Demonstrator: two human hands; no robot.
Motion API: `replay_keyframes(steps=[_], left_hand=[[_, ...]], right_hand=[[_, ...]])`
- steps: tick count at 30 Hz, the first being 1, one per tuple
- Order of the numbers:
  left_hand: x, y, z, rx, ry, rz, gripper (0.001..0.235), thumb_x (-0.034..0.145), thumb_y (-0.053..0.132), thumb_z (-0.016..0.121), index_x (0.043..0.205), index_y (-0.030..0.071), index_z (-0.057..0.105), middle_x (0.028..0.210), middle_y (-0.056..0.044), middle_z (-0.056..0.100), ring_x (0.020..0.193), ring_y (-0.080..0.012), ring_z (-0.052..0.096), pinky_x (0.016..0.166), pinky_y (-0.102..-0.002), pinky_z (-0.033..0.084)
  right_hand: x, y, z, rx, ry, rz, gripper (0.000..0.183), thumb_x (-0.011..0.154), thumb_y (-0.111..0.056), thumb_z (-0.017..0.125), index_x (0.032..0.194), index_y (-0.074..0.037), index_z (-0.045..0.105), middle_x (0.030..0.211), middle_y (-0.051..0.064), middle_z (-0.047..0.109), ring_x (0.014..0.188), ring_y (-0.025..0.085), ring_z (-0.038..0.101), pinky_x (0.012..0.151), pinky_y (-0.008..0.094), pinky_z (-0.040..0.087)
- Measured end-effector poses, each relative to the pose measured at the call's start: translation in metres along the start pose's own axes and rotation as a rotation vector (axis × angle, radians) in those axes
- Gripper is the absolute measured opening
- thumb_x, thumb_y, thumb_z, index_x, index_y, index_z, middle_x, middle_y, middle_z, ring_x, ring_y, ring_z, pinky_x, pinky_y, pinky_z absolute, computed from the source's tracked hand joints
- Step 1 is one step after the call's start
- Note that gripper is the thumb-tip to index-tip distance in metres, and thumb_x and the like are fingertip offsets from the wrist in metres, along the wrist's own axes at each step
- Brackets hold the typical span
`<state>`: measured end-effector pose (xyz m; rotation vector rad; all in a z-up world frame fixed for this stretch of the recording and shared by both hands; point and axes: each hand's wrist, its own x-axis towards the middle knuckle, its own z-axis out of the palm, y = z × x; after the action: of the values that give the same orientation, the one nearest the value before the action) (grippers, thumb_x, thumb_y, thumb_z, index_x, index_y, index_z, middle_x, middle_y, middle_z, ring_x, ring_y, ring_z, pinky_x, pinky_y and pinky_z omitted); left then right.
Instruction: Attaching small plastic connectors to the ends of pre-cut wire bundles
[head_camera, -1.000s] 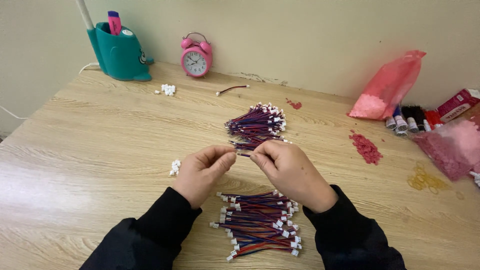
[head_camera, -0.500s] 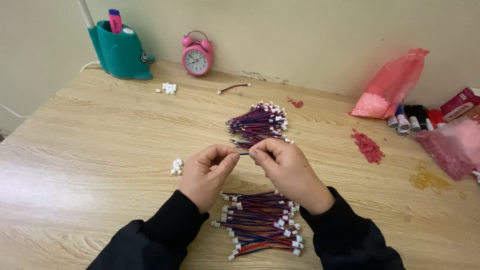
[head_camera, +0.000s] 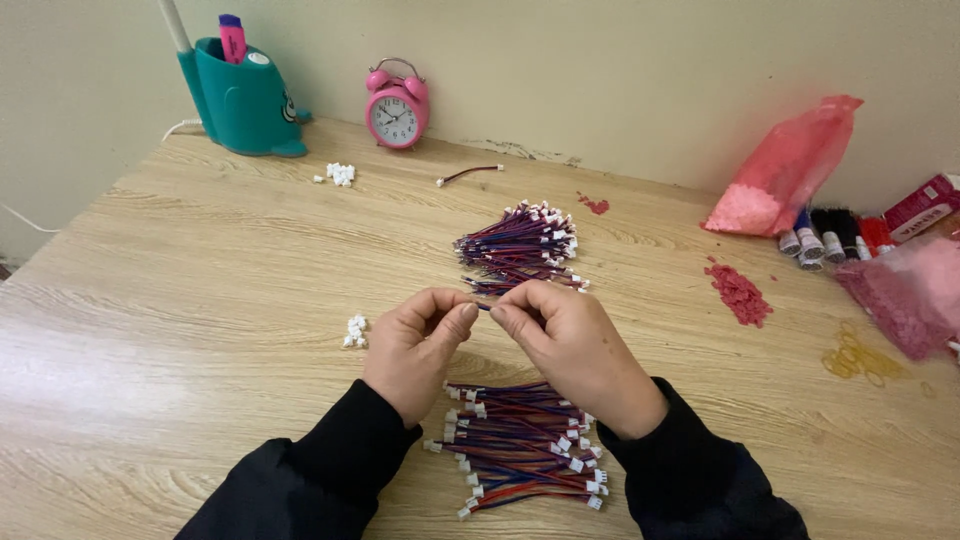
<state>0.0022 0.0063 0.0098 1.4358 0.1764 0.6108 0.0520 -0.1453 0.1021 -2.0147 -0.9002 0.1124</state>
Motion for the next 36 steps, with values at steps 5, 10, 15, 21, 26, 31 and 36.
replay_keyframes(steps=[5, 10, 15, 21, 26, 31, 36], left_hand=[[-0.002, -0.002, 0.002, -0.072, 0.022, 0.005, 0.009, 0.088, 0.012, 0.072, 0.090, 0.004, 0.075, 0.068, -0.004, 0.066, 0.067, -0.0093, 0.057, 0.065, -0.024, 0.051], [-0.009, 0.030, 0.001, 0.190, 0.093, 0.212, 0.005, 0.081, 0.011, 0.077, 0.086, 0.011, 0.078, 0.073, -0.008, 0.072, 0.064, -0.0133, 0.066, 0.061, -0.027, 0.055], [-0.012, 0.036, 0.000, 0.399, 0.036, 0.305, 0.005, 0.082, 0.017, 0.075, 0.086, 0.017, 0.076, 0.078, -0.005, 0.068, 0.060, -0.0167, 0.065, 0.053, -0.025, 0.053], [-0.003, 0.008, 0.001, 0.164, 0.022, 0.074, 0.010, 0.084, 0.019, 0.073, 0.091, 0.014, 0.078, 0.077, -0.002, 0.065, 0.062, -0.0095, 0.059, 0.058, -0.024, 0.052], [-0.003, 0.011, 0.001, 0.139, 0.031, 0.070, 0.009, 0.086, 0.019, 0.071, 0.091, 0.014, 0.078, 0.075, -0.005, 0.065, 0.064, -0.0115, 0.059, 0.059, -0.026, 0.051], [-0.002, 0.000, 0.008, -0.016, 0.053, -0.090, 0.010, 0.085, 0.019, 0.071, 0.085, 0.012, 0.077, 0.068, 0.001, 0.060, 0.066, -0.0061, 0.050, 0.059, -0.022, 0.046], [0.002, -0.006, 0.003, -0.059, 0.065, -0.239, 0.012, 0.082, 0.025, 0.072, 0.080, 0.014, 0.075, 0.059, -0.001, 0.057, 0.061, -0.0080, 0.049, 0.057, -0.022, 0.042]], right_hand=[[0.000, -0.001, 0.003, -0.002, 0.044, 0.029, 0.014, 0.089, -0.015, 0.063, 0.093, -0.007, 0.075, 0.068, 0.013, 0.068, 0.069, 0.017, 0.061, 0.067, 0.033, 0.050], [0.000, -0.004, 0.000, -0.017, 0.043, 0.037, 0.018, 0.088, -0.014, 0.065, 0.104, -0.010, 0.072, 0.065, 0.009, 0.066, 0.064, 0.017, 0.059, 0.064, 0.031, 0.049], [0.003, -0.011, 0.000, -0.148, -0.067, 0.005, 0.015, 0.089, -0.011, 0.060, 0.094, -0.006, 0.073, 0.073, 0.018, 0.069, 0.071, 0.027, 0.064, 0.070, 0.041, 0.051], [0.005, 0.009, 0.003, -0.188, -0.036, -0.058, 0.011, 0.087, -0.015, 0.065, 0.088, -0.009, 0.074, 0.075, 0.013, 0.069, 0.079, 0.027, 0.068, 0.075, 0.038, 0.051], [0.005, 0.014, 0.005, -0.180, -0.007, -0.079, 0.010, 0.087, -0.015, 0.066, 0.086, -0.009, 0.074, 0.073, 0.013, 0.067, 0.076, 0.028, 0.066, 0.073, 0.038, 0.051], [0.002, 0.012, 0.010, -0.168, 0.055, -0.101, 0.008, 0.085, -0.014, 0.068, 0.084, -0.009, 0.074, 0.068, 0.010, 0.064, 0.069, 0.023, 0.063, 0.068, 0.034, 0.050], [0.003, 0.007, 0.015, -0.160, 0.046, -0.117, 0.008, 0.085, -0.014, 0.068, 0.083, -0.009, 0.073, 0.065, 0.010, 0.062, 0.066, 0.023, 0.061, 0.065, 0.034, 0.049]])
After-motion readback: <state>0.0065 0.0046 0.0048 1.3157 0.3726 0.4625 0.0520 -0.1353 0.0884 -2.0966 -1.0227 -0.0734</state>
